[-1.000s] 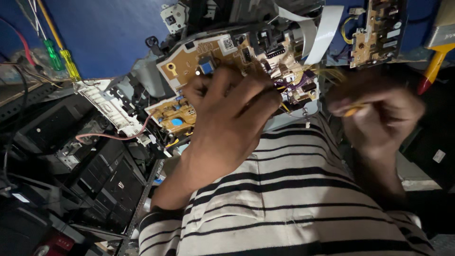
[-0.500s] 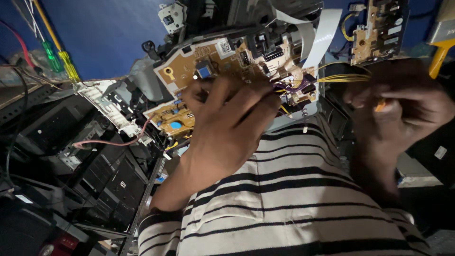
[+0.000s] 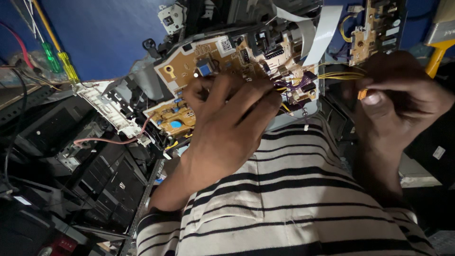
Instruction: The person removes a circuit board from an electronic device chassis and then connects several wires to the board by hand. The person holds the board and chassis while routing and attaching wires to connectors on the board.
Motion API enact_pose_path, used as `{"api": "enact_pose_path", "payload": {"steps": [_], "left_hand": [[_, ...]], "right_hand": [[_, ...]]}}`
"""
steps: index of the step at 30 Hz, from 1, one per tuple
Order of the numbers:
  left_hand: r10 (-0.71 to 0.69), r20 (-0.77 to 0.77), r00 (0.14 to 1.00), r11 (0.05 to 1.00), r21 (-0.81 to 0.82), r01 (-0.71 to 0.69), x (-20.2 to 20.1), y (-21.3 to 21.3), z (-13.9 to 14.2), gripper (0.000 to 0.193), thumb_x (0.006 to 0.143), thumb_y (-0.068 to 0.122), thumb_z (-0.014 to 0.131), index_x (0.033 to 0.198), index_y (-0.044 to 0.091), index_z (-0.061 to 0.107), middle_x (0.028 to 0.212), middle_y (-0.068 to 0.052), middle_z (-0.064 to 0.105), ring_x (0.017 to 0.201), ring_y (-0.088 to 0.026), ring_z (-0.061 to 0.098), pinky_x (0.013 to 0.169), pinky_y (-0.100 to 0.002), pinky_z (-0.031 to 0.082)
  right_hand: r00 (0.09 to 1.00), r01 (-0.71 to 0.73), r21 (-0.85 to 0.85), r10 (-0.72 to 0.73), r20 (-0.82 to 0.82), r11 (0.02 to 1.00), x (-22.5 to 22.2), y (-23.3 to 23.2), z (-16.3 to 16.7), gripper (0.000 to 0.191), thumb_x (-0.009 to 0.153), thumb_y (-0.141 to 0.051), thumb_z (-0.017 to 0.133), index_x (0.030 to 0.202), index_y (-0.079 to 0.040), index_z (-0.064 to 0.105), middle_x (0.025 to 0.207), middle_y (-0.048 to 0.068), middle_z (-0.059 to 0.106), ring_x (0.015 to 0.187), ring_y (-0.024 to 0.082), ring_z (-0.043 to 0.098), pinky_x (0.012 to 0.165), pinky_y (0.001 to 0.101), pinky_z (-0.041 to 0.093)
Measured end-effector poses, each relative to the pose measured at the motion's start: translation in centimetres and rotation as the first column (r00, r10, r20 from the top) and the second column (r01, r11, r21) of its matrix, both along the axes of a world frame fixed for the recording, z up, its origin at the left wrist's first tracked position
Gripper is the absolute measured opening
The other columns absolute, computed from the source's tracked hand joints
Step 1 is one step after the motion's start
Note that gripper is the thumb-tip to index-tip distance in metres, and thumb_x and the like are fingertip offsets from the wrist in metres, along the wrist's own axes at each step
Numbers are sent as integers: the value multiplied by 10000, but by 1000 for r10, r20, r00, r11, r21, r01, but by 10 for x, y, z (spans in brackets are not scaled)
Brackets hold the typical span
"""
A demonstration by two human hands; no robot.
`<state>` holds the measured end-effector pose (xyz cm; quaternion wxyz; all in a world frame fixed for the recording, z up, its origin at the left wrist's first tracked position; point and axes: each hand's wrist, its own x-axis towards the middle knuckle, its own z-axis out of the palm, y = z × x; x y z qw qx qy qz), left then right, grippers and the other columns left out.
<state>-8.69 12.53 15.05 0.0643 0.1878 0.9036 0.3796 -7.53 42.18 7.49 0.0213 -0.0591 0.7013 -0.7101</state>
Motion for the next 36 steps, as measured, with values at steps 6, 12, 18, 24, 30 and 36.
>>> {"api": "enact_pose_path", "payload": {"steps": [6,12,18,24,30,36], "left_hand": [[-4,-10,1000,1000,-18,4,1,0,-1,206,1016,136,772,1216,112,726,1344,14,633,1153,-190,561,989,-422,257],[-9,-19,1000,999,-50,8,3,0,-2,237,980,106,738,1216,126,724,1358,26,616,1128,-181,550,999,-428,257],[-6,-43,999,998,-58,3,3,1,-3,207,988,119,739,1194,132,717,1322,37,605,1151,-182,543,1017,-432,263],[-18,-21,1000,998,-54,17,5,0,-4,238,957,100,722,1192,133,720,1317,33,594,1166,-205,529,998,-451,254],[-11,-53,999,997,-70,8,6,3,-7,247,970,91,703,1211,142,716,1303,52,574,1191,-191,505,1015,-457,256],[-36,-7,999,999,-40,35,-1,2,1,270,958,114,669,1225,114,712,1324,14,562,1165,-208,515,994,-466,252]], "right_hand": [[998,-60,-57,62,24,997,-15,-8,12,113,1033,-97,768,1116,-48,710,936,102,692,732,152,719,651,313,620],[909,-225,619,392,-145,752,-41,-23,54,176,868,-68,801,1024,-4,750,826,96,646,677,160,589,547,300,446],[840,-59,903,510,-185,426,-45,-41,85,205,836,-24,904,1022,-8,821,832,75,558,818,212,525,631,322,437],[791,-51,936,586,-175,348,-53,-56,89,168,833,-89,909,955,-19,817,795,50,555,800,201,488,678,328,398],[787,-1,966,596,-158,258,-53,-63,96,224,835,-137,914,1017,-31,837,838,34,599,842,195,491,744,326,396],[830,44,967,530,-175,251,-39,-62,92,214,900,-92,954,1056,-19,826,886,53,628,862,203,514,781,339,388]]}}
